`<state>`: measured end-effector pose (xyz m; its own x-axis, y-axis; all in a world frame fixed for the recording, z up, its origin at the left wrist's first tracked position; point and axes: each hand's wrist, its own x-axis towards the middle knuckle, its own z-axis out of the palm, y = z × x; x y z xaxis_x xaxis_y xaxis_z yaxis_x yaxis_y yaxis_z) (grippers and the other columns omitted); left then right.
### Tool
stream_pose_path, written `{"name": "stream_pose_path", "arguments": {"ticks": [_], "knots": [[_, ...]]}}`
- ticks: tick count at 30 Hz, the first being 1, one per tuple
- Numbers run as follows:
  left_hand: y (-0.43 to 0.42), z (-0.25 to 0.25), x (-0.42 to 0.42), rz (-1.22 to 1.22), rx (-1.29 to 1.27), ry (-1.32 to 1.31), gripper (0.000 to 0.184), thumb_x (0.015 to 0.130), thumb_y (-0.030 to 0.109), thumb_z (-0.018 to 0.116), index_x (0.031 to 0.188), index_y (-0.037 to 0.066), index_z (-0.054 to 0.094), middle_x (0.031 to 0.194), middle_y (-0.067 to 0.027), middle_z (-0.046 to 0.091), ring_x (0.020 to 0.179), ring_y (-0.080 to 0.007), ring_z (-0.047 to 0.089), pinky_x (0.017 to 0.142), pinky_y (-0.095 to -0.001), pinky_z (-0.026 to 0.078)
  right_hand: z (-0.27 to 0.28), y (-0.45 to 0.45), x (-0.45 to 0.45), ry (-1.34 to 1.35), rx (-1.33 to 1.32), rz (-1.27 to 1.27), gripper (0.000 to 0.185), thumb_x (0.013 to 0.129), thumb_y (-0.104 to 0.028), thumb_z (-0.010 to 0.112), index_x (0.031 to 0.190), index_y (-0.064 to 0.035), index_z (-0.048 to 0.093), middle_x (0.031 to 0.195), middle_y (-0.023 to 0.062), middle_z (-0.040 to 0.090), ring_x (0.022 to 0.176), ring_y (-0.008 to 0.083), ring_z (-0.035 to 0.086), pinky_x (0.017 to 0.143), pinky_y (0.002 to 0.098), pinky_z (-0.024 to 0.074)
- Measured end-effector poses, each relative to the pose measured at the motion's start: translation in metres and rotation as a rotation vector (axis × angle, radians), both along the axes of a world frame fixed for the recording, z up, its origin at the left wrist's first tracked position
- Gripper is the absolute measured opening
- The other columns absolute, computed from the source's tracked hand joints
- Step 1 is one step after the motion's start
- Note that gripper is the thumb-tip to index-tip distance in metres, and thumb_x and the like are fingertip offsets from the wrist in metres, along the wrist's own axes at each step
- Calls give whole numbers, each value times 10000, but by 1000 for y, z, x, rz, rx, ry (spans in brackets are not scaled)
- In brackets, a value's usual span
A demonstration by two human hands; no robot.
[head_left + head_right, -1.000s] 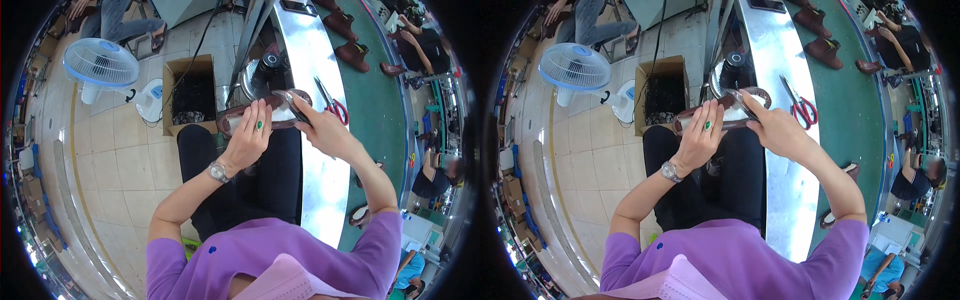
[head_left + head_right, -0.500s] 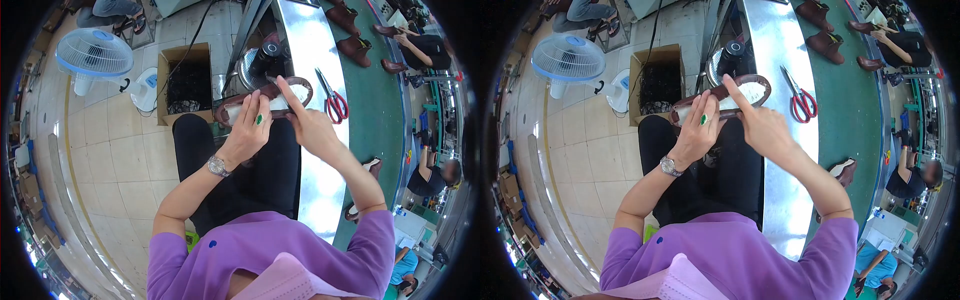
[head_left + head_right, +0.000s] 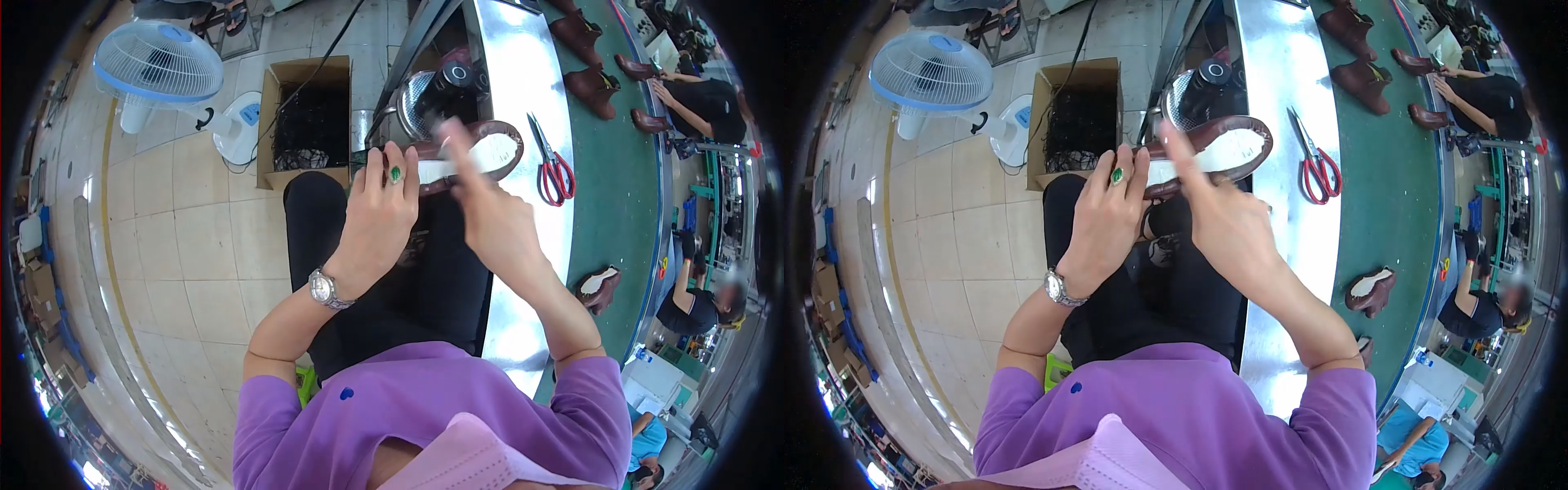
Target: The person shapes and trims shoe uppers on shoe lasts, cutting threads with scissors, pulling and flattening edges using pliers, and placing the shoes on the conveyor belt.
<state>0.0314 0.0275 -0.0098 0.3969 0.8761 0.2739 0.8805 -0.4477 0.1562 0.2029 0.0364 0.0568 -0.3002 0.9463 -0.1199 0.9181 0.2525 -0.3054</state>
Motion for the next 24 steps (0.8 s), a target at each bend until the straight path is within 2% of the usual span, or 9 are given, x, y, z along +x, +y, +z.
{"name": "stream_pose_path", "arguments": {"ticks": [1, 7, 10, 14, 15, 18, 19, 22, 24], "knots": [[1, -2, -1, 5, 24, -45, 484, 841, 83, 569, 1292, -85, 518, 1272, -246, 535, 1167, -379, 527, 945, -415, 483, -6, 4, -5, -49, -155, -16, 804, 886, -31, 572, 1546, -263, 174, 878, 239, 680, 708, 412, 661, 618, 485, 512], [2, 3, -15, -42, -157, -467, 704, 727, 12, 717, 1365, -28, 421, 1306, -213, 528, 1234, -378, 504, 973, -398, 475, 4, 1, -13, 94, -23, 37, 803, 891, -27, 561, 1543, -272, 161, 820, 240, 665, 713, 430, 648, 624, 508, 493], [6, -3, -26, -37, -345, -672, 883, 692, 26, 782, 1451, 46, 330, 1373, -149, 516, 1260, -294, 516, 977, -370, 468, 4, 2, 1, 58, -114, 122, 798, 869, -60, 561, 1545, -256, 186, 697, 209, 655, 627, 392, 655, 575, 504, 508], [-15, -11, -34, 225, -213, -848, 1039, 687, 47, 824, 1512, 97, 195, 1507, -204, 305, 1379, -347, 365, 1060, -427, 407, 13, 11, 43, 29, 64, 39, 780, 886, -47, 553, 1544, -268, 197, 782, 234, 656, 687, 414, 651, 617, 507, 501], [-27, -23, -33, 226, -502, -1191, 1184, 714, 153, 862, 1548, 122, 23, 1547, -180, 184, 1410, -284, 294, 1067, -446, 390, 11, 11, 51, 32, 140, -21, 777, 889, -44, 551, 1544, -271, 199, 800, 238, 655, 701, 421, 648, 626, 506, 497], [-46, -28, -4, 113, -1038, -1833, 1192, 748, 237, 857, 1547, 135, -23, 1535, -147, 176, 1389, -264, 302, 1041, -449, 414, -9, -9, 75, 132, 96, 70, 781, 889, -23, 556, 1544, -264, 207, 884, 242, 655, 704, 437, 634, 643, 499, 486], [-49, -29, 1, 215, -1126, -1827, 1091, 775, 218, 833, 1533, 122, 54, 1480, -131, 272, 1329, -245, 374, 1023, -418, 432, 6, -21, 74, 232, -70, 6, 774, 890, 5, 551, 1543, -246, 220, 906, 238, 658, 710, 458, 620, 657, 489, 483], [-41, -29, 13, 274, -1087, -1817, 885, 838, 173, 770, 1509, 103, 197, 1322, -88, 496, 1150, -194, 547, 972, -377, 474, 20, -59, 66, 596, -457, -243, 747, 917, -12, 553, 1548, -229, 217, 847, 178, 694, 608, 287, 662, 611, 387, 514], [-41, -15, 3, 303, -1176, -1801, 838, 805, 186, 799, 1460, 87, 287, 1293, -65, 522, 1180, -175, 526, 1013, -346, 438, 7, -78, 72, 524, -435, -254, 738, 927, -23, 554, 1550, -223, 213, 833, 151, 703, 572, 198, 648, 579, 348, 508]]}}
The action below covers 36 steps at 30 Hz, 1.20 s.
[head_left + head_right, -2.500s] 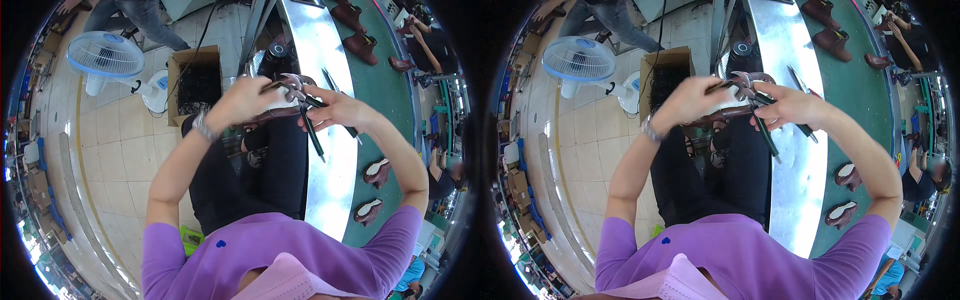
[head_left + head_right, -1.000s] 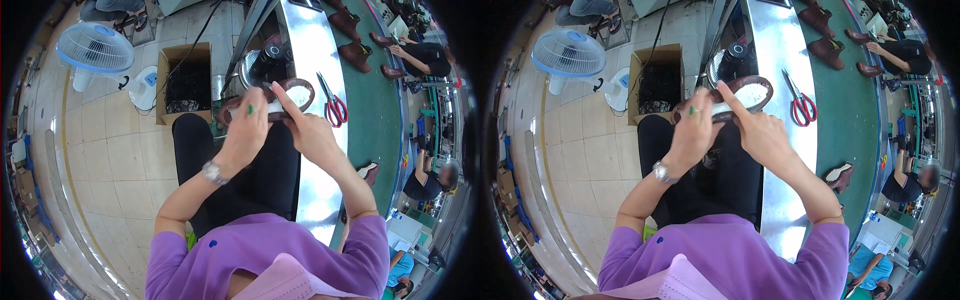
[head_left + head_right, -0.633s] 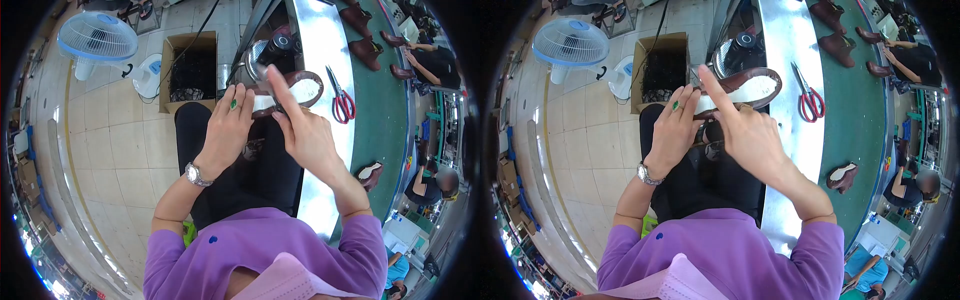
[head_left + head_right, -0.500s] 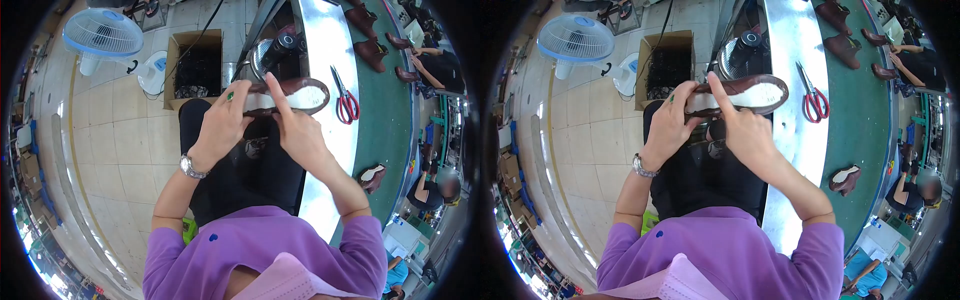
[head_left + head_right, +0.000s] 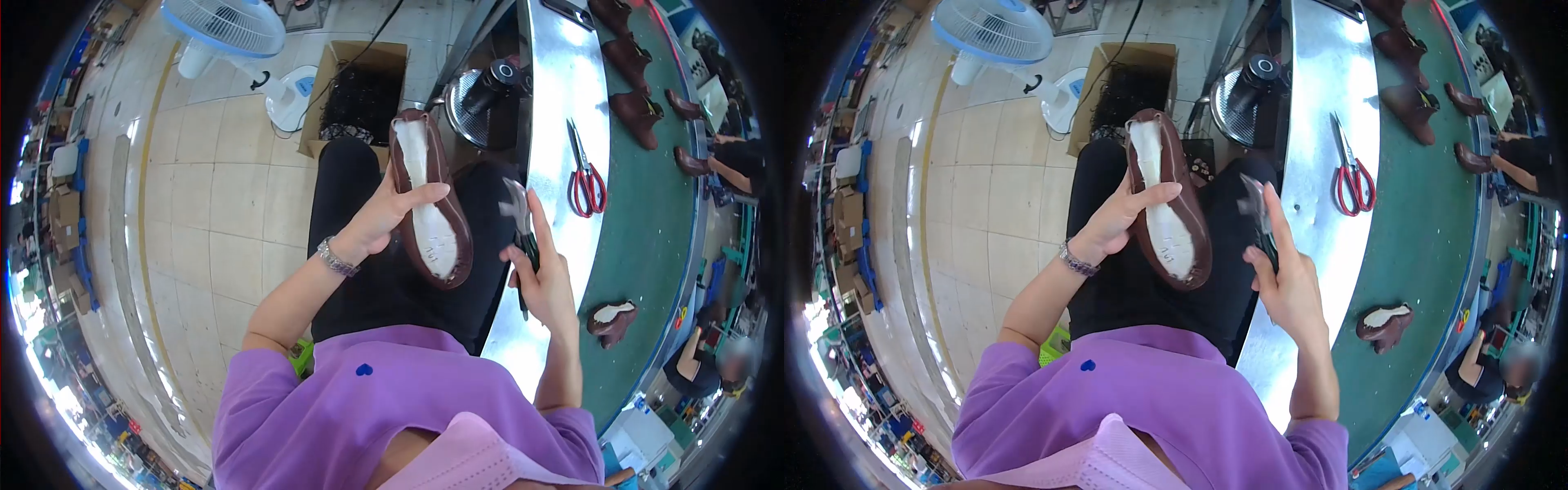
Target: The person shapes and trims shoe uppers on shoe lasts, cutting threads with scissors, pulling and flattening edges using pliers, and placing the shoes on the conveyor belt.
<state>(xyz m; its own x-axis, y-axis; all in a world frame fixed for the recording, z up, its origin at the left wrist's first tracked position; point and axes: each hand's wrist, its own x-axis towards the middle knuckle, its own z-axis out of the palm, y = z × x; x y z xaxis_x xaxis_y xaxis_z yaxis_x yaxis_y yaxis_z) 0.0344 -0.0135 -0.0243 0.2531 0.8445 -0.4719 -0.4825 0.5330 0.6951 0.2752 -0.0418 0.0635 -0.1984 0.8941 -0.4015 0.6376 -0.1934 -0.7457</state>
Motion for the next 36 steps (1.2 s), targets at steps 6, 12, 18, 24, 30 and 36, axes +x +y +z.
{"name": "stream_pose_path", "arguments": {"ticks": [6, 12, 18, 24, 30, 36], "knots": [[-15, 14, -13, -172, 612, 477, 1186, 729, 194, 860, 1551, 99, 9, 1509, -134, 317, 1334, -213, 413, 1098, -385, 365, -72, -32, 58, -554, 202, -149, 660, 937, -310, 625, 1509, -174, 327, 759, 208, 648, 668, 402, 648, 628, 460, 496], [-18, -22, 0, -193, 793, 475, 1299, 680, 89, 869, 1555, 167, -89, 1559, -140, 246, 1246, -227, 524, 1028, -373, 462, -121, -48, 108, -728, 278, -185, 517, 951, -283, 606, 1448, -288, 462, 892, 162, 598, 802, 308, 603, 738, 413, 484], [-29, -37, 5, -242, 759, 469, 1246, 685, 63, 851, 1563, 156, -28, 1567, -132, 237, 1283, -229, 491, 1058, -376, 433, -132, -54, 113, -791, 547, -74, 593, 874, -141, 684, 1424, -262, 498, 1138, 167, 583, 1081, 321, 553, 960, 415, 446], [-18, 5, 33, -364, 696, 356, 1220, 695, 111, 862, 1552, 73, -6, 1543, -148, 278, 1307, -246, 468, 1077, -372, 396, -81, -43, 51, 129, 460, 61, 1024, 643, -161, 881, 1491, -39, 320, 1467, 177, 422, 1366, 354, 390, 1134, 425, 299], [33, 61, 119, -588, 914, 454, 941, 838, 469, 726, 1481, -40, 264, 1457, -292, 378, 1398, -333, 358, 1109, -391, 317, -45, -54, 71, 792, 355, -619, 1046, 690, 28, 802, 1535, -69, 194, 1484, 201, 378, 1309, 277, 470, 1041, 405, 448], [34, 146, 121, -765, 793, -564, 575, 985, 510, 450, 1209, 16, 641, 1471, -340, 326, 1391, -482, 295, 1125, -577, 203, -65, -43, 204, 51, 562, -1185, 611, 948, -241, 635, 1441, 7, 373, 1381, 169, 489, 1221, 232, 506, 1031, 324, 393]]}}
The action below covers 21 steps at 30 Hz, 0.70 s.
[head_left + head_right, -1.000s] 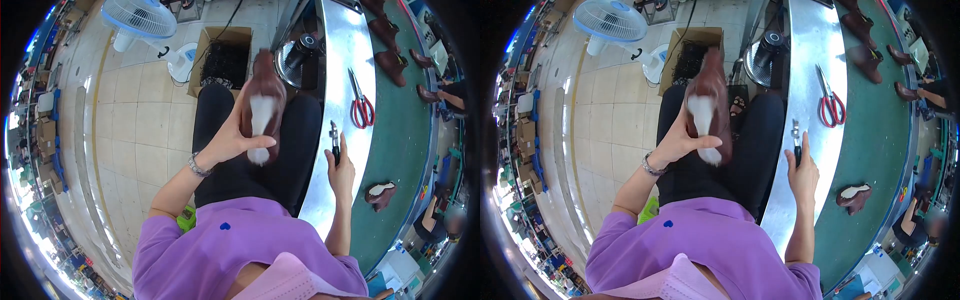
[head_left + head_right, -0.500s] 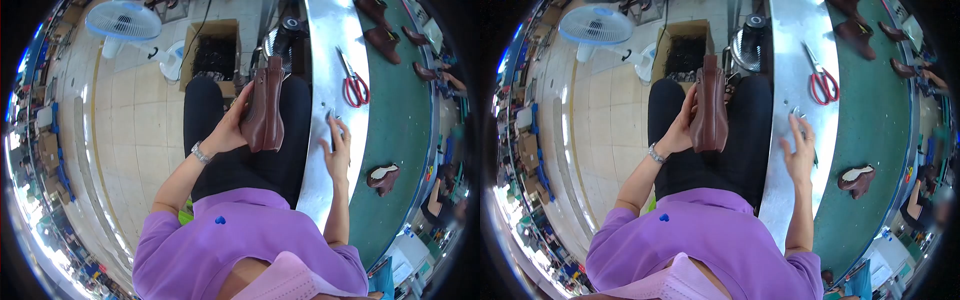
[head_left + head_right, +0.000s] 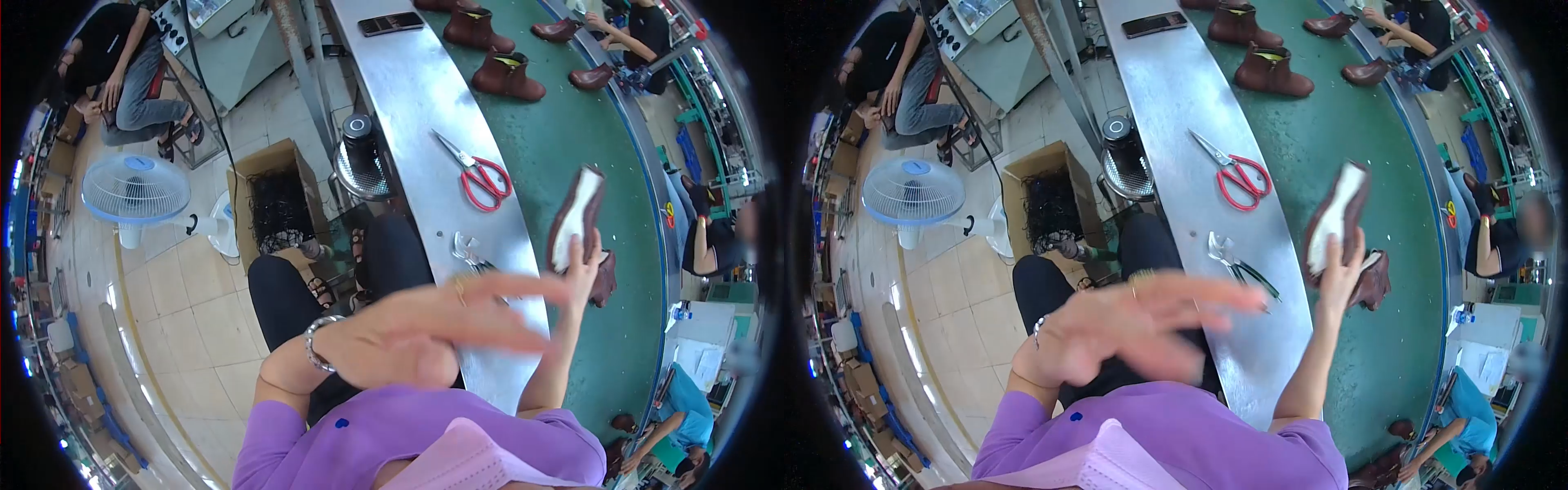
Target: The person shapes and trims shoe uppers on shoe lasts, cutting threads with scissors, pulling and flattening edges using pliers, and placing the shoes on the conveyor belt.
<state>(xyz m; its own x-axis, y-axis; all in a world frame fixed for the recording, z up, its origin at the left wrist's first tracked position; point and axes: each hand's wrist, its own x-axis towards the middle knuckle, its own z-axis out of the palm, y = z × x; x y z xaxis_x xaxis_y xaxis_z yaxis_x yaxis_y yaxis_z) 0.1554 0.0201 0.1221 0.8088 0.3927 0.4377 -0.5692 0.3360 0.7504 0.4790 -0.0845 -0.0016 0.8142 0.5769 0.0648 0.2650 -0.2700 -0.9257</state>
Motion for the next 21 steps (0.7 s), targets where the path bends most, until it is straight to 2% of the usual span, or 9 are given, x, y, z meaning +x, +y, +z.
{"name": "stream_pose_path", "arguments": {"ticks": [1, 2, 4, 6, 9, 12, 16, 19, 21], "knots": [[-7, 9, 2, -104, -162, -135, 588, 994, 512, 423, 1157, 1, 663, 1455, -366, 324, 1382, -523, 278, 1115, -617, 187, -15, 4, 25, -118, -109, -43, 670, 959, -326, 610, 1446, 43, 337, 1395, 194, 473, 1256, 236, 482, 1056, 322, 365], [-7, 8, 12, -149, -179, -242, 606, 993, 526, 412, 1153, -1, 665, 1456, -350, 332, 1394, -503, 253, 1113, -619, 181, -35, 7, 52, -449, -263, -57, 618, 944, -372, 611, 1408, -1, 439, 1265, 210, 597, 1149, 270, 590, 990, 347, 432], [-3, -4, 33, -258, -152, -424, 661, 986, 574, 380, 1185, 10, 663, 1479, -276, 350, 1438, -411, 189, 1119, -593, 169, 16, 44, 33, -605, -827, 75, 502, 923, -396, 611, 1315, -84, 577, 1013, 184, 698, 945, 321, 670, 862, 393, 499], [6, -13, 38, -279, -168, -445, 678, 980, 593, 376, 1194, 17, 662, 1482, -247, 363, 1454, -373, 173, 1121, -581, 168, -10, 93, 57, -770, -569, 94, 393, 912, -393, 610, 1221, -155, 661, 801, 140, 697, 777, 348, 669, 737, 430, 514], [15, -6, 32, -169, -319, -297, 619, 981, 546, 425, 1117, -5, 672, 1423, -331, 374, 1402, -472, 244, 1103, -631, 183, 4, 206, 36, -711, -318, 321, 434, 908, -413, 610, 1272, -177, 621, 831, 130, 704, 796, 324, 680, 723, 424, 514], [19, -7, 22, -74, -378, -190, 547, 975, 492, 482, 1056, -11, 683, 1360, -379, 404, 1365, -539, 295, 1091, -666, 195, -21, 322, 51, -516, -203, 393, 654, 892, -459, 597, 1404, -72, 470, 784, 112, 715, 900, 315, 687, 831, 407, 501], [14, -27, 0, 45, -291, -169, 327, 917, 337, 609, 978, 29, 698, 1209, -320, 526, 1334, -524, 343, 1096, -644, 232, -66, 398, 68, -528, -279, 354, 541, 900, -416, 608, 1243, -3, 548, 772, 118, 712, 812, 261, 712, 771, 368, 532], [5, -18, -17, 127, -302, -149, 198, 892, 228, 642, 922, 44, 706, 1122, -266, 578, 1297, -481, 406, 1096, -591, 297, -76, 394, 72, 24, 23, 370, 257, 933, -213, 630, 974, 34, 573, 697, 87, 666, 580, 149, 671, 515, 276, 520], [2, -10, -26, 239, -285, -129, 160, 890, 197, 644, 902, 49, 703, 1115, -259, 581, 1294, -467, 417, 1103, -570, 306, -52, 366, 86, -37, 109, 431, 228, 936, -207, 633, 888, 0, 552, 725, 92, 660, 560, 124, 620, 519, 252, 500]]}}
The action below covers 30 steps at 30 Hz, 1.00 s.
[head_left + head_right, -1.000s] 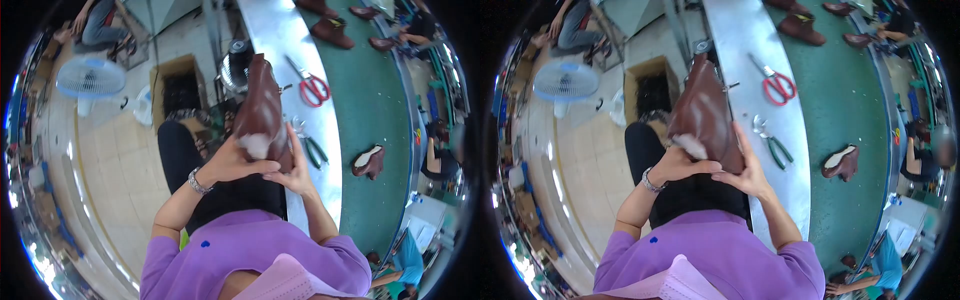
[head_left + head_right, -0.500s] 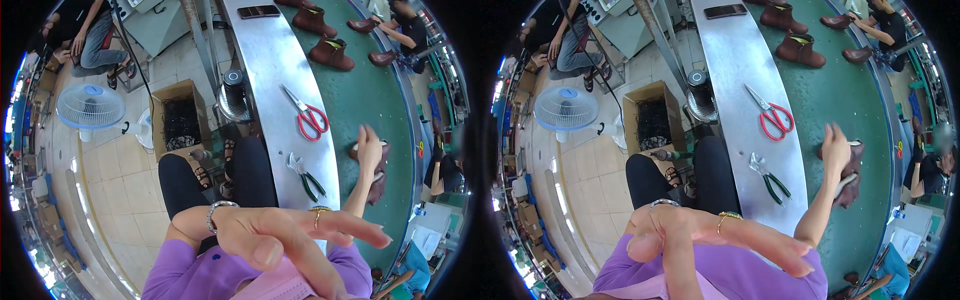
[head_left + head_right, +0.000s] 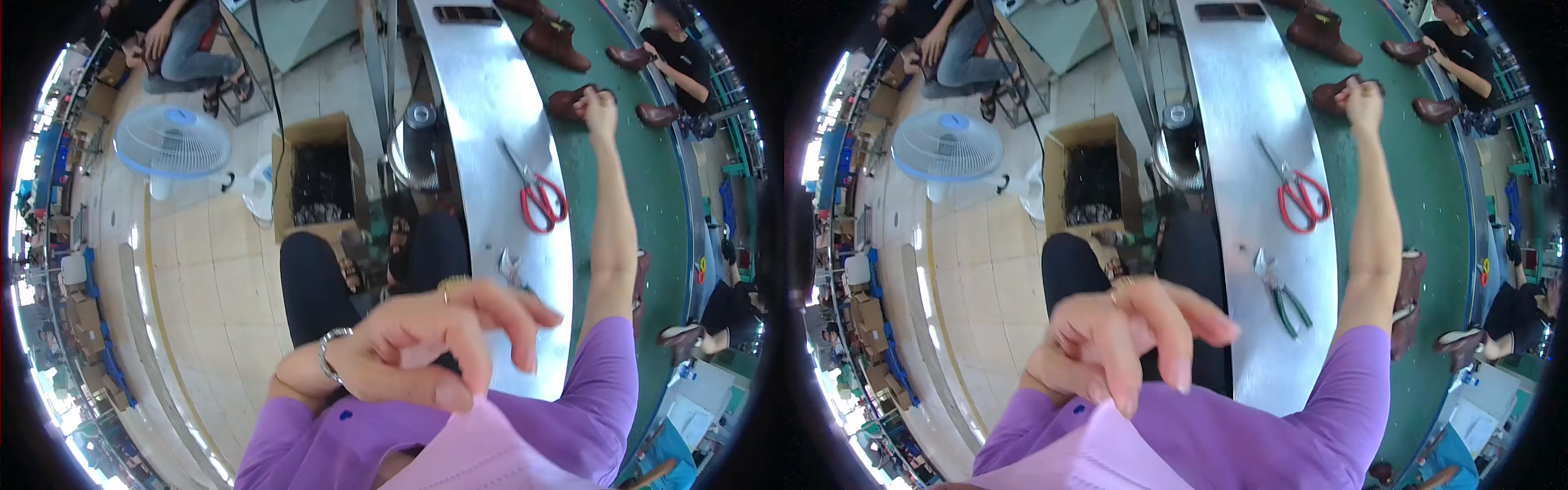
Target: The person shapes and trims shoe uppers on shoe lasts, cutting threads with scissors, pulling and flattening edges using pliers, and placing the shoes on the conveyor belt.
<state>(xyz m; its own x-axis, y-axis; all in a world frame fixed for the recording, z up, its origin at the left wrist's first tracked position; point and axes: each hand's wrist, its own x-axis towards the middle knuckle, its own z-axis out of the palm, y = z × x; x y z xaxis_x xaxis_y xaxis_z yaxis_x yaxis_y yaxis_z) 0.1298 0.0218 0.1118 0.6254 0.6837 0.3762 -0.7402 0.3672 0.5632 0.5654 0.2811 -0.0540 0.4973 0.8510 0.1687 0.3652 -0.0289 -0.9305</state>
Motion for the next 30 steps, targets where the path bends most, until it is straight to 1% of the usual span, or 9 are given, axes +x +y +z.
{"name": "stream_pose_path", "arguments": {"ticks": [4, 8, 9, 10, 14, 19, 24, 28, 30], "knots": [[5, -7, -7, 64, 251, -1, 168, 889, 211, 655, 870, 47, 684, 1166, -246, 571, 1277, -447, 444, 1097, -532, 338, 100, -93, -24, 130, 68, 197, 199, 951, -275, 649, 909, -89, 592, 737, -31, 582, 649, 52, 554, 611, 200, 431], [14, -25, -6, 348, 438, 498, 804, 767, 228, 809, 1416, -13, 400, 1461, -181, 410, 1359, -273, 406, 1105, -419, 338, 188, -181, -106, 121, 101, 410, 199, 980, -285, 592, 967, -91, 630, 666, -61, 533, 576, 47, 504, 555, 198, 371], [18, -39, -7, 446, 553, 696, 988, 717, 185, 853, 1495, 16, 269, 1527, -144, 336, 1394, -256, 366, 1115, -421, 325, 201, -201, -134, 131, 104, 426, 209, 982, -280, 584, 975, -78, 634, 630, -62, 518, 530, 46, 485, 516, 200, 361], [18, -44, -6, 515, 661, 840, 994, 753, 222, 824, 1533, 71, 228, 1569, -133, 274, 1416, -269, 317, 1149, -405, 270, 205, -214, -154, 174, 94, 474, 206, 975, -270, 589, 966, -69, 634, 597, -57, 501, 477, 51, 463, 481, 202, 353], [-15, -80, -30, 293, 558, 744, 1161, 693, 120, 848, 1562, 83, 79, 1607, -138, 182, 1448, -263, 269, 1159, -384, 264, 179, -255, -243, 417, -112, 705, 134, 952, -196, 625, 938, -63, 632, 515, -10, 523, 387, 76, 479, 385, 216, 345], [-80, -150, -95, 348, 277, 893, 1197, 667, 36, 842, 1564, 97, 51, 1604, -138, 184, 1444, -231, 276, 1166, -357, 255, 97, -275, -321, 595, -342, 843, 190, 941, -226, 662, 916, -37, 661, 555, -19, 522, 437, 64, 498, 430, 206, 394], [-114, -193, -123, 368, 149, 948, 1232, 653, 5, 846, 1565, 116, 26, 1602, -122, 190, 1436, -221, 289, 1148, -354, 296, 50, -294, -347, 611, -430, 859, 236, 968, -200, 616, 1098, -12, 675, 693, -8, 602, 578, 67, 577, 547, 194, 469], [-118, -199, -123, 412, 90, 894, 1234, 665, 14, 848, 1564, 111, 9, 1583, -131, 236, 1414, -228, 330, 1137, -361, 319, 46, -299, -316, 222, -238, 680, 262, 940, -128, 626, 1178, -22, 655, 834, 30, 670, 738, 76, 626, 671, 222, 499], [-111, -190, -126, 447, 88, 847, 1242, 660, -2, 850, 1565, 112, 7, 1560, -126, 279, 1391, -223, 361, 1120, -356, 346, 31, -305, -276, -293, -138, 445, 383, 870, -152, 707, 1233, -57, 631, 909, 92, 682, 851, 191, 651, 800, 333, 497]]}}
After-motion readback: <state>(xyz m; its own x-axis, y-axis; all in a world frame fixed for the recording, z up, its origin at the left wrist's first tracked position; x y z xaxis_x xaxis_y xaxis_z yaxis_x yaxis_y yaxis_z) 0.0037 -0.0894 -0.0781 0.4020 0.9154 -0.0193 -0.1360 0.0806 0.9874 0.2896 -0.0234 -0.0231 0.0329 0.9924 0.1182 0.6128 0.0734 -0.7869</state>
